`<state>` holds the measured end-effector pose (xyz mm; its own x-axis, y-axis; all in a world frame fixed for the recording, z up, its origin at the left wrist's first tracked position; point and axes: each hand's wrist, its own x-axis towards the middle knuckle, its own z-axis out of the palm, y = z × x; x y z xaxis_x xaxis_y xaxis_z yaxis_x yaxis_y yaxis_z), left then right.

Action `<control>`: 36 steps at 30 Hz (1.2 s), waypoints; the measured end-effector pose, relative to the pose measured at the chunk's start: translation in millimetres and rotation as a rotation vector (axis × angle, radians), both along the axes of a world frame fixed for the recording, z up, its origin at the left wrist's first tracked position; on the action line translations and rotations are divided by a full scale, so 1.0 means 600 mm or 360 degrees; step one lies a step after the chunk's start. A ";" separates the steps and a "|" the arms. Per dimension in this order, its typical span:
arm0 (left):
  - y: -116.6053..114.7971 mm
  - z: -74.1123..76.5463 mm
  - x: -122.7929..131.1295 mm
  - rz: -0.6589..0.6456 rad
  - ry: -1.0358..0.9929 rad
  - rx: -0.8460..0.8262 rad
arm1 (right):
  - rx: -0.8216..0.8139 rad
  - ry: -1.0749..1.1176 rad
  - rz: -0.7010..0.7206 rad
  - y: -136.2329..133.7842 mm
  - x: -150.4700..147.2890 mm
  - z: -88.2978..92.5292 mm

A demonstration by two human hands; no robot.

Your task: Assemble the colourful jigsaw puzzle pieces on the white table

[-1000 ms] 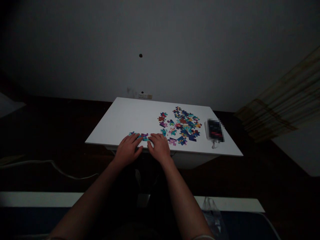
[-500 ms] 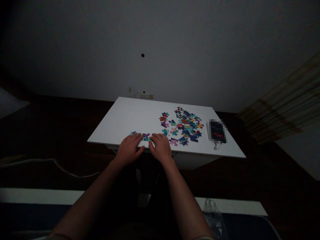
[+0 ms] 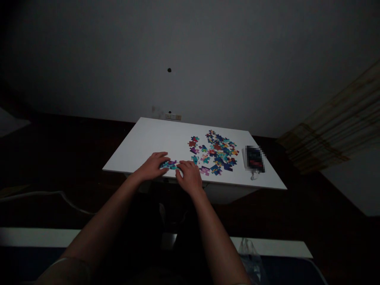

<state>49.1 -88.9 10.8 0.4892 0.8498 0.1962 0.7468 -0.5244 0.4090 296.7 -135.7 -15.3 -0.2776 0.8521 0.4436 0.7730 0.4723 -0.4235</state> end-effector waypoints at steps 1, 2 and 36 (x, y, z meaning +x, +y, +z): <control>0.005 -0.002 -0.001 -0.0026 0.0001 -0.0026 | -0.0004 -0.0002 -0.0005 0.000 0.000 0.000; 0.009 -0.004 -0.001 -0.0039 -0.0006 -0.0047 | -0.0010 -0.0009 -0.0010 0.000 0.000 0.000; 0.007 -0.040 0.003 -0.0047 0.0036 -0.0136 | -0.0122 -0.0273 -0.0121 -0.013 -0.013 0.031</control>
